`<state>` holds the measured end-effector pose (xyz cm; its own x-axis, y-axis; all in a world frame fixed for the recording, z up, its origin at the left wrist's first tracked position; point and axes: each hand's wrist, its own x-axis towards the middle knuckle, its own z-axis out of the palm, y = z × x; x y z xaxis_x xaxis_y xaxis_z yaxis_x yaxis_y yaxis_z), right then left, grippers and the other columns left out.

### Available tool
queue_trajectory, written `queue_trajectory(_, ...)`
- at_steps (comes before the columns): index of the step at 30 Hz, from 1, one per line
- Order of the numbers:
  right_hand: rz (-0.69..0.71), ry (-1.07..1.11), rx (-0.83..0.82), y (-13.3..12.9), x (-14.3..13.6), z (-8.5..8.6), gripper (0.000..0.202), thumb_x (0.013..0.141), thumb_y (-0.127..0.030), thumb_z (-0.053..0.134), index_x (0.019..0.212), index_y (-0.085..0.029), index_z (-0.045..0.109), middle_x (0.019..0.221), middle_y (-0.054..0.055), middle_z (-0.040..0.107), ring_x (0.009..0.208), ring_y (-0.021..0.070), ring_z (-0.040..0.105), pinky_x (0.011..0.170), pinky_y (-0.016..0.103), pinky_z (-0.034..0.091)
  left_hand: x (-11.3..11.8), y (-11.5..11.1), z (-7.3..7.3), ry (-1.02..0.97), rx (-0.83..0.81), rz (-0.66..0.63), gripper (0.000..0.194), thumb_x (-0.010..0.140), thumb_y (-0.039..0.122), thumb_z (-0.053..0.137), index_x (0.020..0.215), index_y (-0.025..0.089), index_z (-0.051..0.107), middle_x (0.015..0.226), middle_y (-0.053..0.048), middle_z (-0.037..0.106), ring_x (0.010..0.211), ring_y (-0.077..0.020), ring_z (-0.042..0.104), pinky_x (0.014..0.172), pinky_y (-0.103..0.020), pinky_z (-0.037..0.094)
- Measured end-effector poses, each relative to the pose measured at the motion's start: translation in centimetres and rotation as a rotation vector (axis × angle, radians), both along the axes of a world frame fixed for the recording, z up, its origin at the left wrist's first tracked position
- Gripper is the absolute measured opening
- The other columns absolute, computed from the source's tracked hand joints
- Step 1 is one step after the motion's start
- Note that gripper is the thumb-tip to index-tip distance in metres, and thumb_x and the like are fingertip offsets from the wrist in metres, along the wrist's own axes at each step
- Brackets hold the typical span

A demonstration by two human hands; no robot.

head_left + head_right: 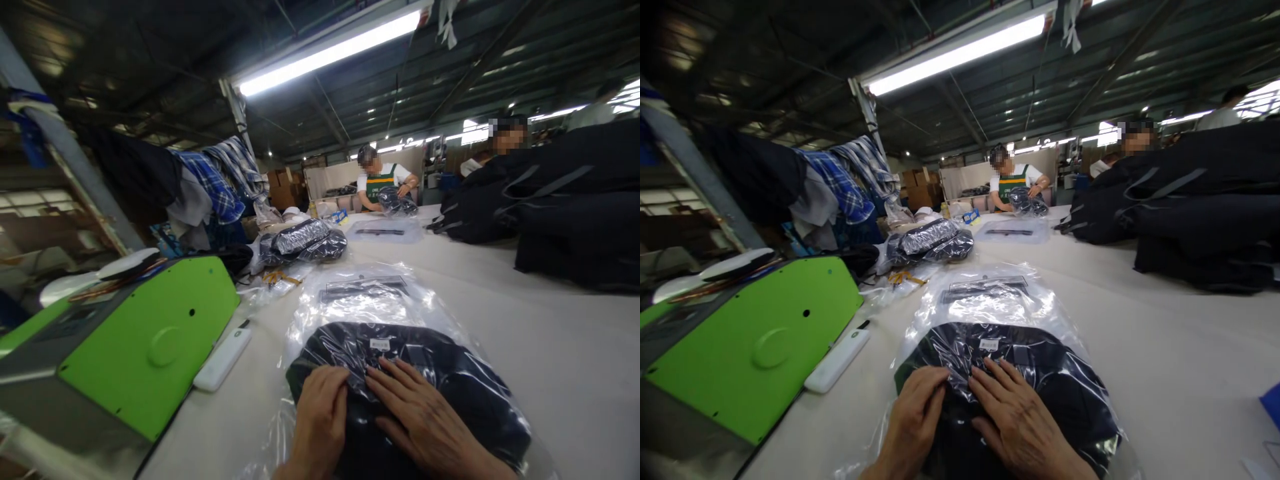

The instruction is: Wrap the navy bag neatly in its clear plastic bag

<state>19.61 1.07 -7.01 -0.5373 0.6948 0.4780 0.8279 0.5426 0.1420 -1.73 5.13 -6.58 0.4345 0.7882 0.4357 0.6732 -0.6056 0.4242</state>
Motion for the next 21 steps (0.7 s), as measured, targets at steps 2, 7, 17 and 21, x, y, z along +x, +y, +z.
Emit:
queue_trajectory(2, -0.004, -0.009, 0.024, -0.1, -0.1, 0.1, 0.047, 0.091, -0.034, 0.049, 0.135, -0.018, 0.043, 0.138, 0.001, 0.046, 0.126, 0.0248, 0.043, 0.096, 0.047, 0.049, -3.2, -2.3, -2.7, -0.074, 0.034, 0.174, 0.032, 0.091, 0.026, 0.035, 0.111, 0.022, 0.059, 0.114, -0.010, 0.063, 0.111, -0.0237, 0.055, 0.101, -0.039, 0.041)
queue_trajectory(7, 0.024, 0.014, 0.086, -0.1, -0.3, 0.2, 0.043, 0.090, -0.030, 0.051, 0.131, -0.017, 0.047, 0.134, 0.003, 0.051, 0.124, 0.0246, 0.045, 0.096, 0.046, 0.049, -6.7, -4.8, -6.1, -0.140, -0.278, 0.630, 0.068, 0.082, 0.046, 0.042, 0.132, 0.001, 0.032, 0.137, -0.024, 0.041, 0.129, -0.0312, 0.038, 0.108, -0.045, 0.031)
queue_trajectory(17, 0.008, 0.003, 0.100, -0.2, -0.3, 0.2, 0.042, 0.090, -0.030, 0.050, 0.130, -0.018, 0.048, 0.133, 0.002, 0.053, 0.123, 0.0233, 0.047, 0.095, 0.046, 0.050, -6.6, -1.8, -1.5, -0.117, -0.658, 0.430, 0.109, 0.054, 0.061, 0.058, 0.135, -0.003, 0.027, 0.139, -0.025, 0.038, 0.129, -0.0350, 0.036, 0.108, -0.040, 0.029)
queue_trajectory(21, 0.015, 0.039, 0.083, -0.2, -0.4, 0.5, 0.041, 0.089, -0.030, 0.052, 0.129, -0.018, 0.050, 0.131, 0.004, 0.054, 0.122, 0.0242, 0.049, 0.096, 0.046, 0.050, -7.6, -1.4, -1.5, -0.122, -0.725, 0.458, 0.108, 0.056, 0.059, 0.057, 0.136, -0.005, 0.023, 0.134, -0.024, 0.043, 0.123, -0.0330, 0.044, 0.105, -0.037, 0.033)
